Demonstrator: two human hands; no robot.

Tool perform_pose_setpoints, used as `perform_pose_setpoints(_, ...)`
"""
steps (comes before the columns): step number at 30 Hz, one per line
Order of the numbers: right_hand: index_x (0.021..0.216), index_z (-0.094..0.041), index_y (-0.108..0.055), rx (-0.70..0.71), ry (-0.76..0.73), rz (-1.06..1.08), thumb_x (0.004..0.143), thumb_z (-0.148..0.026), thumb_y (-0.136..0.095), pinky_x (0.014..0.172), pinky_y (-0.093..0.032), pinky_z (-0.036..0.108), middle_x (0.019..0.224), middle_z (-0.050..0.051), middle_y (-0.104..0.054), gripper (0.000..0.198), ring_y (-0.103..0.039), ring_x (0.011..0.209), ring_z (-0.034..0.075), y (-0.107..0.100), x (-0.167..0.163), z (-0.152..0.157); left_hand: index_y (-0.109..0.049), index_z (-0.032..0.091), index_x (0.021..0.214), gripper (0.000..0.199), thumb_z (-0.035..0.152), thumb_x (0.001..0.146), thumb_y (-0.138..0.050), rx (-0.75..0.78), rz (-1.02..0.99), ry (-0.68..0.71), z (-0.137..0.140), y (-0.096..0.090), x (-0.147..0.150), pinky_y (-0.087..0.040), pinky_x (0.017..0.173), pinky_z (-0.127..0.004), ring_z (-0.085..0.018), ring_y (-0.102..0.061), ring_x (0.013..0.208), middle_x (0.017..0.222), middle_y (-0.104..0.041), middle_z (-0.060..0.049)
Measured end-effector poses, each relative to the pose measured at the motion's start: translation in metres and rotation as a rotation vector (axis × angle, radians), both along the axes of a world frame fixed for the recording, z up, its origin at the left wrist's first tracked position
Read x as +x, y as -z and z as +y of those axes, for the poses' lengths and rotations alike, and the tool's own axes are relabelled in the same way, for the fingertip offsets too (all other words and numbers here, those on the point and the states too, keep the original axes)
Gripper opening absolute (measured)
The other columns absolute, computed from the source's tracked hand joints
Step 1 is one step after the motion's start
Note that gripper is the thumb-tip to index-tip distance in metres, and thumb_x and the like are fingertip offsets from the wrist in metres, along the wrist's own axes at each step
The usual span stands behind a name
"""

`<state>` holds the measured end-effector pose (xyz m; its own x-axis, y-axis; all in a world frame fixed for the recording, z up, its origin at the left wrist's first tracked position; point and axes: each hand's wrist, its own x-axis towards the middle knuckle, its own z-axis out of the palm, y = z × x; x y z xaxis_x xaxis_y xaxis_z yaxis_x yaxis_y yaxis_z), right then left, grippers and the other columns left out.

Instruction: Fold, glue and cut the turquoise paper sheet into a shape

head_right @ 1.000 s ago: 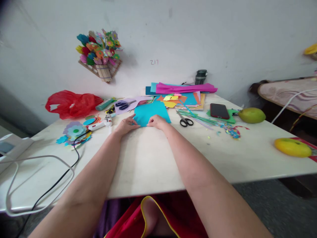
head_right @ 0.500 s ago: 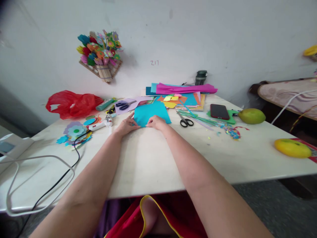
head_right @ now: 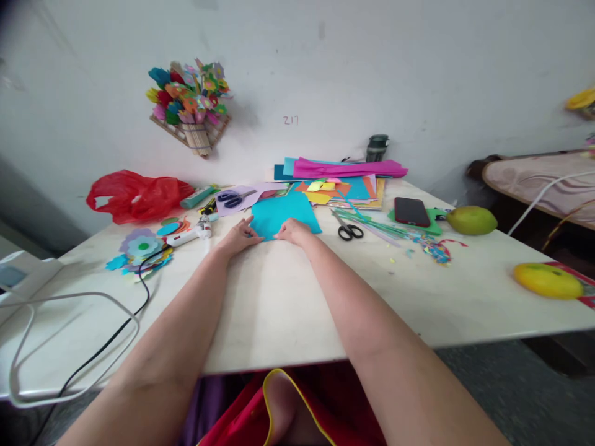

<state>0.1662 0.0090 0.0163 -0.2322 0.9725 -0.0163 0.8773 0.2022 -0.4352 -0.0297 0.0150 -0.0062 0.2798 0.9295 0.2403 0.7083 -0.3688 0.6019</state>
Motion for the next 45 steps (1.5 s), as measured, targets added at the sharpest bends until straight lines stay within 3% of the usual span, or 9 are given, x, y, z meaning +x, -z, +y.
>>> perform_pose_setpoints(4, 0.076, -0.021, -0.068, -0.014, 0.014, -0.016, 0.068, -0.048, -0.059, 0.051, -0.035, 0.02, 0.075, 0.001, -0.066, 0.03, -0.056, 0.064, 0.012, -0.001, -0.001, -0.001, -0.056, 0.022, 0.052, 0.025, 0.045, 0.061, -0.061, 0.026, 0.028, 0.066, 0.004, 0.001, -0.001, 0.003, 0.108, -0.033, -0.018, -0.03, 0.126, 0.097, -0.065, -0.006)
perform_pose_setpoints(8, 0.076, -0.021, -0.068, -0.008, 0.018, -0.033, 0.069, -0.05, -0.057, 0.053, -0.036, 0.02, 0.077, 0.002, -0.066, 0.032, -0.056, 0.066, 0.013, -0.001, -0.002, 0.0, -0.056, 0.022, 0.052, 0.028, 0.048, 0.062, -0.058, -0.005, 0.045, 0.078, 0.007, 0.003, -0.002, 0.005, 0.107, -0.032, -0.018, -0.035, 0.123, 0.088, -0.067, -0.006)
perform_pose_setpoints(13, 0.075, -0.023, -0.067, 0.007, 0.035, -0.062, 0.069, -0.053, -0.056, 0.056, -0.039, 0.022, 0.084, 0.002, -0.066, 0.032, -0.058, 0.073, 0.015, 0.0, -0.005, 0.001, -0.064, 0.024, 0.068, 0.027, 0.049, 0.058, -0.061, -0.046, 0.095, -0.052, 0.005, 0.003, 0.0, 0.001, 0.106, -0.038, -0.023, -0.027, 0.127, 0.099, -0.065, -0.004)
perform_pose_setpoints(18, 0.076, -0.023, -0.066, 0.044, 0.058, -0.088, 0.068, -0.054, -0.057, 0.057, -0.04, 0.023, 0.097, 0.003, -0.063, 0.033, -0.059, 0.078, 0.017, 0.002, -0.007, 0.001, -0.063, 0.022, 0.066, 0.029, 0.047, 0.054, -0.064, -0.135, 0.134, -0.229, -0.004, -0.003, 0.008, 0.0, 0.101, -0.053, -0.035, -0.001, 0.131, 0.128, -0.048, -0.004)
perform_pose_setpoints(23, 0.084, -0.023, -0.063, 0.083, 0.072, -0.121, 0.068, -0.054, -0.058, 0.061, -0.041, 0.022, 0.107, 0.005, -0.057, 0.035, -0.058, 0.082, 0.017, 0.002, -0.007, 0.0, -0.06, 0.021, 0.065, 0.029, 0.044, 0.05, -0.068, -0.182, 0.136, -0.335, -0.013, -0.012, 0.013, 0.004, 0.095, -0.06, -0.037, 0.008, 0.13, 0.111, -0.06, -0.009)
perform_pose_setpoints(26, 0.085, -0.023, -0.062, 0.068, 0.064, -0.127, 0.068, -0.054, -0.057, 0.062, -0.041, 0.022, 0.108, 0.005, -0.056, 0.036, -0.057, 0.083, 0.016, 0.001, -0.007, -0.001, -0.061, 0.02, 0.068, 0.032, 0.045, 0.049, -0.069, -0.216, 0.184, -0.388, -0.017, -0.018, 0.014, 0.004, 0.095, -0.06, -0.039, 0.006, 0.129, 0.113, -0.058, -0.011)
perform_pose_setpoints(31, 0.085, -0.022, -0.061, 0.059, 0.059, -0.121, 0.069, -0.054, -0.056, 0.063, -0.04, 0.023, 0.108, 0.005, -0.055, 0.036, -0.057, 0.084, 0.017, 0.0, -0.006, -0.001, -0.063, 0.02, 0.064, 0.037, 0.047, 0.042, -0.074, -0.199, 0.206, -0.445, -0.017, -0.017, 0.013, 0.009, 0.093, -0.062, -0.043, 0.006, 0.128, 0.121, -0.053, -0.011)
perform_pose_setpoints(36, 0.082, -0.022, -0.062, 0.046, 0.049, -0.119, 0.068, -0.054, -0.058, 0.063, -0.041, 0.024, 0.108, 0.006, -0.057, 0.036, -0.058, 0.084, 0.018, -0.002, -0.007, -0.002, -0.063, 0.019, 0.056, 0.04, 0.055, 0.04, -0.073, -0.111, 0.127, -0.441, -0.01, -0.003, -0.001, 0.013, 0.092, -0.064, -0.044, 0.014, 0.126, 0.136, -0.038, -0.007)
perform_pose_setpoints(45, 0.081, -0.022, -0.063, 0.035, 0.056, -0.11, 0.066, -0.055, -0.059, 0.065, -0.042, 0.026, 0.108, 0.006, -0.057, 0.036, -0.058, 0.086, 0.02, -0.001, -0.007, 0.0, -0.059, 0.02, 0.051, 0.036, 0.05, 0.037, -0.074, -0.052, 0.114, -0.447, -0.008, 0.003, -0.015, 0.016, 0.096, -0.057, -0.038, 0.016, 0.128, 0.131, -0.044, -0.007)
